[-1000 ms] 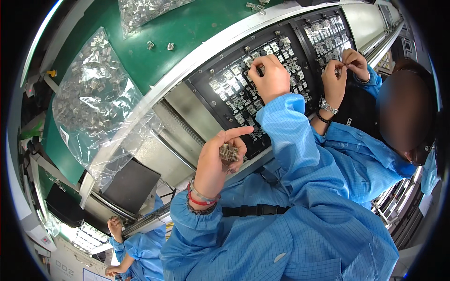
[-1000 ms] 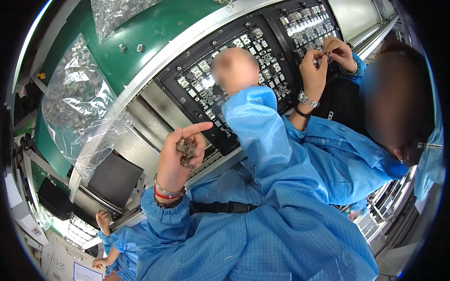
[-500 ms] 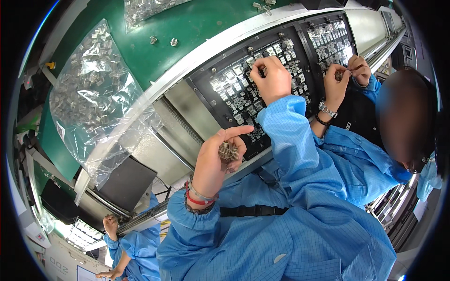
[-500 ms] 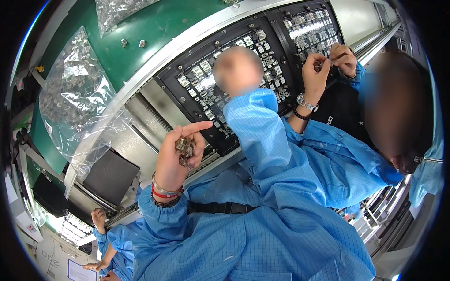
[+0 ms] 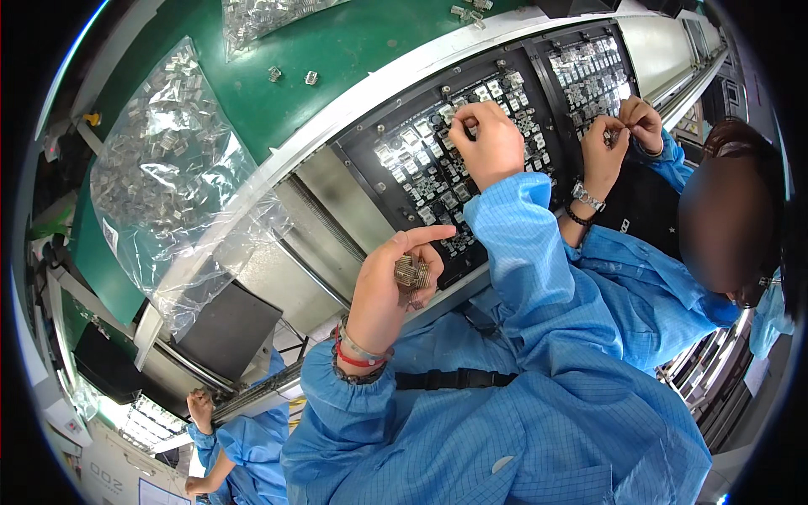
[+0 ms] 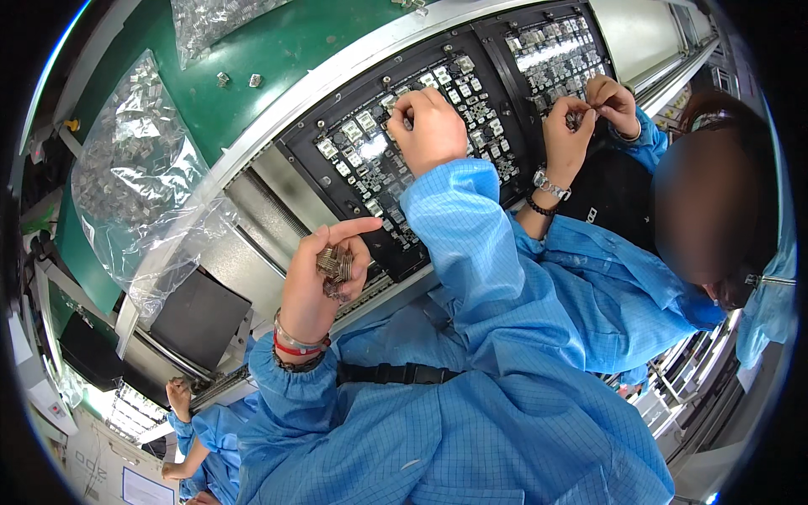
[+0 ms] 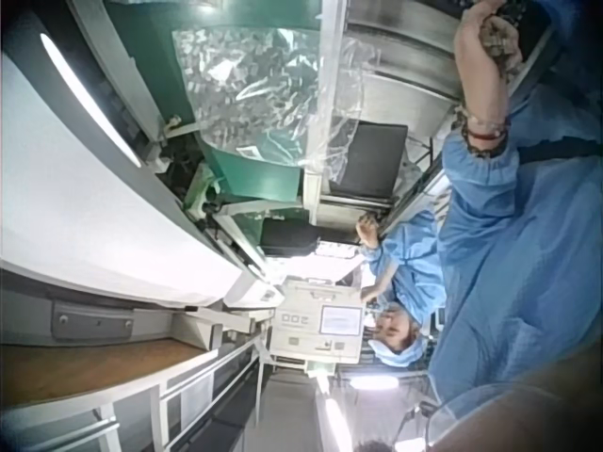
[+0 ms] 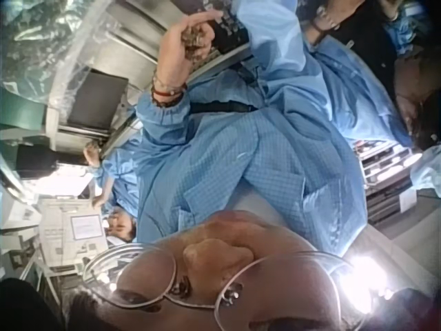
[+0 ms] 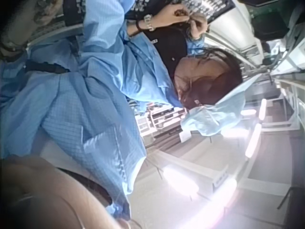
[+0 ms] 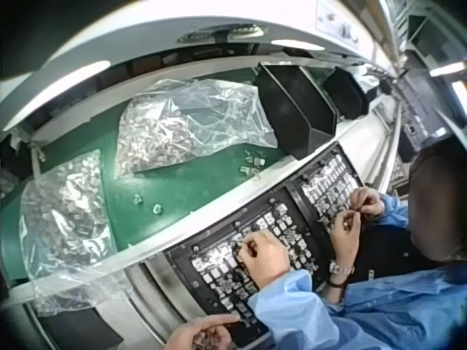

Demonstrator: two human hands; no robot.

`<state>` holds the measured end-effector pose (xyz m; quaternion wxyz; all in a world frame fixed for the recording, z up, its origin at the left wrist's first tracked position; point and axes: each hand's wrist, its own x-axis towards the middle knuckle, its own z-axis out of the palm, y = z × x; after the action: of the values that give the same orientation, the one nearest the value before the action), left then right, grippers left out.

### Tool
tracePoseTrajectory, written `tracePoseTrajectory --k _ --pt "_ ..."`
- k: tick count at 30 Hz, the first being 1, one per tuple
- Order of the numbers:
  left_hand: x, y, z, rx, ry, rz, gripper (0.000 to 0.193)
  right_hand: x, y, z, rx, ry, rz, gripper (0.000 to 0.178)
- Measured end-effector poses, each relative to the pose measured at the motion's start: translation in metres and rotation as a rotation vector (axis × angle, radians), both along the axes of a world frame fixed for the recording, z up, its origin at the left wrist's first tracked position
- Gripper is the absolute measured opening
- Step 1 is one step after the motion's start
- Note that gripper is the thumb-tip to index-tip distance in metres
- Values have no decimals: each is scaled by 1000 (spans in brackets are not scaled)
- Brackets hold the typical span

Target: Inspecting and sorting small electronic components on a manual assembly line.

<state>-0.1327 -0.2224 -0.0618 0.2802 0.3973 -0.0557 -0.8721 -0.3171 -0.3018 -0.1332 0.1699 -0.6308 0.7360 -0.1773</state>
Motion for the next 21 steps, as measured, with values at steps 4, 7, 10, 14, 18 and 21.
tracePoseTrajectory --k 4,7,10,14,18,21 --pt "-2 -3 -4 -6 -33 14 45 -3 8 9 -120 -247 -15 9" --pt "-1 -7 -7 -11 -27 55 38 -5 20 14 33 -721 -223 10" --pt "-3 -14 -6 -30 -70 30 34 -8 24 32 165 -1042 -288 9" --pt "-11 -28 5 -154 -268 104 31 -4 31 59 351 -1353 -280 18" --pt "-15 -33 8 -281 -360 104 29 -5 39 70 378 -1467 -151 27" --pt "-19 -31 9 -379 -462 87 25 0 39 84 359 -1453 -74 28"
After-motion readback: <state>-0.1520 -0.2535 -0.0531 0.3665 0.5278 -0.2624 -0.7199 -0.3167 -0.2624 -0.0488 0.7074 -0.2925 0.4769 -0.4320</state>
